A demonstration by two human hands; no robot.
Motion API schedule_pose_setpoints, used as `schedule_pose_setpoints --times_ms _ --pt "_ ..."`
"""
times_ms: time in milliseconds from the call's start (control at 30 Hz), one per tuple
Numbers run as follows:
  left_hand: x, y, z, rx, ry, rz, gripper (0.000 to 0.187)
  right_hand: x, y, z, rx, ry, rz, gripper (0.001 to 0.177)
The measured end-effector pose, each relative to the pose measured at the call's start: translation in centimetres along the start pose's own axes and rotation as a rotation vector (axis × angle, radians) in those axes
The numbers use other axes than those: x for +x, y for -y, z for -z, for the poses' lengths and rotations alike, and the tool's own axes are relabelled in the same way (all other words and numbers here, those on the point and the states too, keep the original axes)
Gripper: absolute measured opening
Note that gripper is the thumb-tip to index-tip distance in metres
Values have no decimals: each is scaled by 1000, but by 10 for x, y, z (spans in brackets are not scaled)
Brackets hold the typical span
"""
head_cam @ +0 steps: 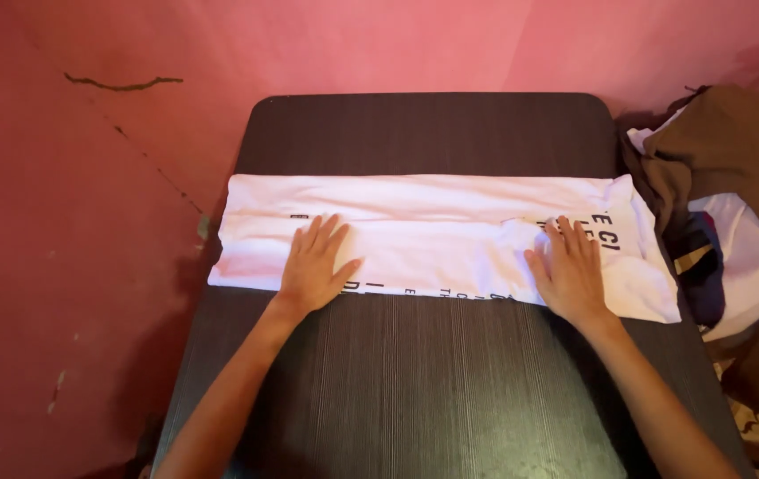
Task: The recorder folds a white graphic t-shirt neatly on a dark table surface.
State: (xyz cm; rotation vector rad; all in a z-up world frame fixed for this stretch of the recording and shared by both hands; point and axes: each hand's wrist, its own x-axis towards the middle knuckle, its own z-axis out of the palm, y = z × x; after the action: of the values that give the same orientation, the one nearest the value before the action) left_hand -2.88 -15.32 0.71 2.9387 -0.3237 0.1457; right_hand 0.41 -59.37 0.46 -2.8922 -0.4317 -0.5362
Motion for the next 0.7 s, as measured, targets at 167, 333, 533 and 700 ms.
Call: schedule_pose_setpoints --times_ms 167,333,533,700 --pt "-3 -5 8 -15 136 55 71 15 13 21 33 506 -250 86" --pt "-9 -12 5 -24 175 118 73 31 -7 11 19 526 -200 87" --pt "-25 -33 -2 29 238 227 78 46 -27 3 -27 538 -74 84" --pt "-49 -68 2 130 342 348 84 48 -43 -16 -304 606 -46 78"
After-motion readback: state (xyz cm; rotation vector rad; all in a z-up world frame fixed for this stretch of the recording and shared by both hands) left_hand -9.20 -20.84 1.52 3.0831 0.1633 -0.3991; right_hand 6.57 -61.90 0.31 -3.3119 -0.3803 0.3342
